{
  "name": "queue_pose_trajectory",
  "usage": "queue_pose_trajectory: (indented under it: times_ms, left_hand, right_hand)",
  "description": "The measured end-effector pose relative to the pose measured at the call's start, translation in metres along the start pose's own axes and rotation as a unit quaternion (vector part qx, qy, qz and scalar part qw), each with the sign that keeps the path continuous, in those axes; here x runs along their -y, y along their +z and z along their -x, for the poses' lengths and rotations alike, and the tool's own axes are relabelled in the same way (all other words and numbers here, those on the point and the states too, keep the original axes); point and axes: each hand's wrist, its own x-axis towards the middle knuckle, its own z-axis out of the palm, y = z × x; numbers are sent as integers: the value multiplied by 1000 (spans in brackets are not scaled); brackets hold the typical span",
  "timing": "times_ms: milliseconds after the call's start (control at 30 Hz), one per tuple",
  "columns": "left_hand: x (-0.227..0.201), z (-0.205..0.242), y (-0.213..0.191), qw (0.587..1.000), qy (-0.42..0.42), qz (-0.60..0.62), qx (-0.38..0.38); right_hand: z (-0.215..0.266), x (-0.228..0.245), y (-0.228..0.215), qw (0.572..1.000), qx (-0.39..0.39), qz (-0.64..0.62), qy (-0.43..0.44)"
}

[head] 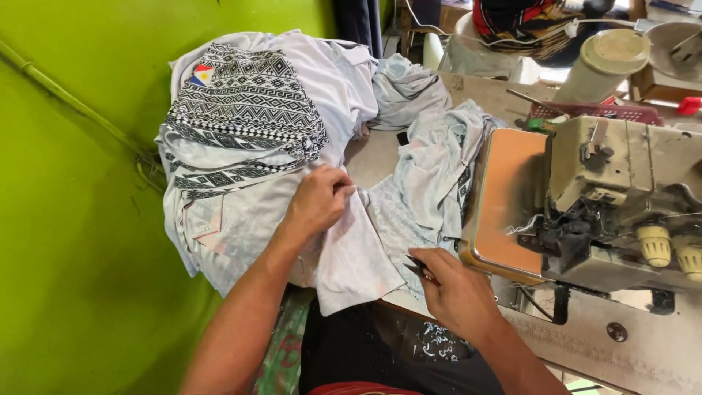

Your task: Trimming and separating fabric pieces using hand snips at a sewing workstation

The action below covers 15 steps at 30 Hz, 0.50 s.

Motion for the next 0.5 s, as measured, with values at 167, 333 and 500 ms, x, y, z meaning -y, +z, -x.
queue_pose_trajectory:
  times_ms: [167, 333, 500]
  left_hand:
    - [-49, 6, -25, 982, -127, 118, 70]
    - [-41, 15, -26, 984, -97, -79, 125]
    - [14, 52, 3, 971, 1, -233, 53]
  right_hand:
    - [6, 5, -1, 997, 65, 11, 31]
    - [19, -14, 37, 982, -128, 97, -95]
    - [25, -17, 39, 948, -263, 104, -146]
